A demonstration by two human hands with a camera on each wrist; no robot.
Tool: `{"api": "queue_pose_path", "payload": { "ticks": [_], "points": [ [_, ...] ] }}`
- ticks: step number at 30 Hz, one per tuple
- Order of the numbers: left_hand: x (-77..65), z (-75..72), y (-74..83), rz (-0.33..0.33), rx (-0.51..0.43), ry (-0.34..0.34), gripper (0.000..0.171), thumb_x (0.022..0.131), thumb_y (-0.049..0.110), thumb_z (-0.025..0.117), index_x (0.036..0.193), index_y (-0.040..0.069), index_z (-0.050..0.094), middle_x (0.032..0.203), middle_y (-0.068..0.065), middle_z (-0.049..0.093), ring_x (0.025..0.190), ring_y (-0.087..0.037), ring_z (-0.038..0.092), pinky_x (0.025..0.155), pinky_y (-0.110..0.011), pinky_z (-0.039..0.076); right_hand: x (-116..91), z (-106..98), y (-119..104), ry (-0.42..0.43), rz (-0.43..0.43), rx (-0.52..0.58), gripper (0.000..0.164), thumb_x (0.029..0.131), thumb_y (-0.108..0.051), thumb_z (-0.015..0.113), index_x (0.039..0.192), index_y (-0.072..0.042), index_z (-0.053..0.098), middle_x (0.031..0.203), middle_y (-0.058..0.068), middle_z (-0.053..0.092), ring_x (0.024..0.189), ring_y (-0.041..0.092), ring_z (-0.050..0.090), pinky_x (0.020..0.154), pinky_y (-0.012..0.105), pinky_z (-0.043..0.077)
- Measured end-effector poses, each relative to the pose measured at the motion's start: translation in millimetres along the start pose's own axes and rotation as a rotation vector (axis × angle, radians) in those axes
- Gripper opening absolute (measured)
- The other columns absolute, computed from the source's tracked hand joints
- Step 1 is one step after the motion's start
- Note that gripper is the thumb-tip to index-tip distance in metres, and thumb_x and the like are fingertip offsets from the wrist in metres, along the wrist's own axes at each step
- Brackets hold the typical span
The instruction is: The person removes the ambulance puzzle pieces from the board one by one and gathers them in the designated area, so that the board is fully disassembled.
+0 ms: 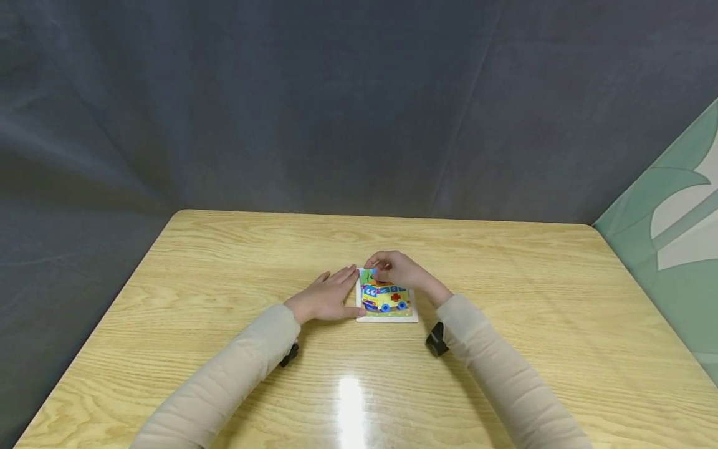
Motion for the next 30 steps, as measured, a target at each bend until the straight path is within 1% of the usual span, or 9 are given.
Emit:
{"api": "queue_pose_path", "payload": {
  "ticks": [2, 6, 9, 11, 14, 18, 22, 25, 30],
  "points": [
    [0.0, -0.3, 0.3, 0.008, 0.004, 0.011, 0.089, 0.093, 0.059, 0.046, 0.155, 0.008, 0.008, 0.163, -0.006, 0.001, 0.152, -0.020, 0.003, 0.123, -0.050, 0.007, -1, -2, -1, 0.006, 0.028, 0.054, 0.025, 0.095, -0.001, 0.052, 0.117, 0.003, 0.061, 0.092, 0.011, 0.059, 0.081, 0.013, 0.060, 0.073, 0.022, 0.052],
    [0.1, 0.2, 0.7, 0.024, 0.017, 0.021, 0.086, 0.094, 0.059, 0.045, 0.155, 0.010, 0.009, 0.163, -0.004, -0.001, 0.151, -0.022, 0.002, 0.122, -0.051, 0.007, -5, -9, -3, 0.035, 0.085, 0.152, 0.027, 0.095, -0.004, 0.053, 0.120, 0.004, 0.058, 0.096, 0.010, 0.056, 0.086, 0.017, 0.065, 0.080, 0.029, 0.058],
    [-0.6, 0.8, 1.3, 0.030, 0.020, 0.012, 0.083, 0.094, 0.059, 0.044, 0.155, 0.014, 0.009, 0.163, -0.001, -0.002, 0.151, -0.023, 0.002, 0.122, -0.051, 0.007, -10, -17, -4, 0.066, 0.113, 0.165, 0.029, 0.096, -0.009, 0.054, 0.122, 0.004, 0.058, 0.100, 0.010, 0.056, 0.090, 0.020, 0.066, 0.085, 0.034, 0.057],
    [-1.4, 1.0, 1.7, 0.031, 0.024, 0.005, 0.082, 0.094, 0.059, 0.043, 0.155, 0.016, 0.009, 0.163, 0.000, -0.002, 0.151, -0.024, 0.002, 0.122, -0.051, 0.006, -13, -24, -2, 0.091, 0.134, 0.186, 0.030, 0.097, -0.011, 0.054, 0.123, 0.003, 0.058, 0.100, 0.009, 0.056, 0.091, 0.017, 0.064, 0.089, 0.036, 0.056],
    [-2.9, 1.0, 2.3, 0.033, 0.021, 0.001, 0.081, 0.095, 0.058, 0.043, 0.155, 0.015, 0.009, 0.163, -0.001, -0.001, 0.151, -0.024, 0.003, 0.122, -0.051, 0.007, -18, -34, 1, 0.121, 0.144, 0.229, 0.032, 0.098, -0.011, 0.053, 0.126, 0.005, 0.055, 0.100, 0.006, 0.056, 0.089, 0.013, 0.062, 0.093, 0.040, 0.054],
    [-4.7, 0.4, 3.3, 0.039, 0.017, -0.001, 0.081, 0.095, 0.056, 0.043, 0.155, 0.014, 0.010, 0.163, -0.002, -0.001, 0.151, -0.025, 0.002, 0.122, -0.052, 0.007, -27, -50, 7, 0.153, 0.149, 0.263, 0.036, 0.098, -0.010, 0.051, 0.130, 0.006, 0.052, 0.100, 0.005, 0.062, 0.089, 0.009, 0.062, 0.096, 0.042, 0.052],
    [-6.1, -0.8, 5.0, 0.045, 0.015, 0.001, 0.080, 0.096, 0.055, 0.044, 0.155, 0.014, 0.010, 0.163, -0.002, -0.001, 0.151, -0.026, 0.003, 0.122, -0.052, 0.006, -37, -67, 13, 0.179, 0.170, 0.259, 0.039, 0.099, -0.012, 0.051, 0.134, 0.005, 0.050, 0.099, -0.001, 0.065, 0.089, 0.007, 0.063, 0.096, 0.039, 0.052],
    [-6.4, -1.4, 5.7, 0.043, 0.015, 0.001, 0.080, 0.095, 0.055, 0.045, 0.155, 0.014, 0.010, 0.163, -0.003, -0.001, 0.151, -0.026, 0.003, 0.122, -0.052, 0.006, -44, -77, 20, 0.197, 0.185, 0.260, 0.042, 0.098, -0.013, 0.052, 0.135, 0.006, 0.048, 0.096, -0.007, 0.065, 0.088, 0.004, 0.062, 0.093, 0.032, 0.054],
    [-4.6, -0.2, 4.9, 0.033, 0.024, -0.006, 0.081, 0.095, 0.057, 0.044, 0.155, 0.016, 0.009, 0.163, -0.001, -0.002, 0.151, -0.025, 0.003, 0.122, -0.052, 0.007, -54, -91, 37, 0.221, 0.195, 0.263, 0.042, 0.100, -0.012, 0.049, 0.136, 0.010, 0.046, 0.092, -0.012, 0.063, 0.083, -0.003, 0.062, 0.084, 0.021, 0.055]
  ]
}}
Point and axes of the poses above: each hand's wrist, its own x-axis towards the middle knuckle, its own z-axis out of the palm, y = z × x, the point moved 2 cm from there along x, towards the middle knuckle
